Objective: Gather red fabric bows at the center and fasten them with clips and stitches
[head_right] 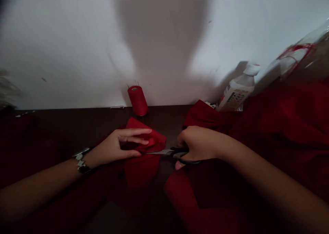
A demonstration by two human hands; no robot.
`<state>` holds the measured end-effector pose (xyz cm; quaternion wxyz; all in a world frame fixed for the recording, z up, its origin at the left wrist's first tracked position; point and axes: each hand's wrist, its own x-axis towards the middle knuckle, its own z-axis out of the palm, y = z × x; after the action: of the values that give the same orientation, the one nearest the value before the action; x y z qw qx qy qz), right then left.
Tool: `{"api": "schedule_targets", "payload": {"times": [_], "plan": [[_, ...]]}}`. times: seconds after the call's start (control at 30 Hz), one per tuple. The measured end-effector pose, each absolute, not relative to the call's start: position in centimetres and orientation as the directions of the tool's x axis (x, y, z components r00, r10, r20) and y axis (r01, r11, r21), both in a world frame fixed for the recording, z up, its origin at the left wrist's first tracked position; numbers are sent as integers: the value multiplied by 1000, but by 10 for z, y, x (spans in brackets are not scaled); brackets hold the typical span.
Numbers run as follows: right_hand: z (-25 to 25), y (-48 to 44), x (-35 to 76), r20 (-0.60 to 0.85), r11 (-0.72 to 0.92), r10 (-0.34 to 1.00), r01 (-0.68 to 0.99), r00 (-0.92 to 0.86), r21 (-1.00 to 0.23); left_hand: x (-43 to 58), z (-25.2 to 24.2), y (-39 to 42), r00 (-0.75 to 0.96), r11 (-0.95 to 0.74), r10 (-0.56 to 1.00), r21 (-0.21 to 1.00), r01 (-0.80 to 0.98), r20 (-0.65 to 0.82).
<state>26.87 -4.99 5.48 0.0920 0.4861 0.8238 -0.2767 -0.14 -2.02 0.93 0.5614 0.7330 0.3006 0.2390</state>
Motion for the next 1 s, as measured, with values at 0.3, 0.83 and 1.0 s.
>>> {"api": "schedule_targets", "payload": {"times": [0.3,0.83,1.0], "plan": [[69,-40,286,-137,275,946,951,-294,-142,0,0,-10,458,102,887,991,-88,-51],[25,-32,267,183,286,949,946,-257,-154,-3,8,-18,702,-317,690,945,77,174],[9,-53,240,454,623,781,483,-428,-615,-2,7,-20,774,-394,603,915,80,192]]}}
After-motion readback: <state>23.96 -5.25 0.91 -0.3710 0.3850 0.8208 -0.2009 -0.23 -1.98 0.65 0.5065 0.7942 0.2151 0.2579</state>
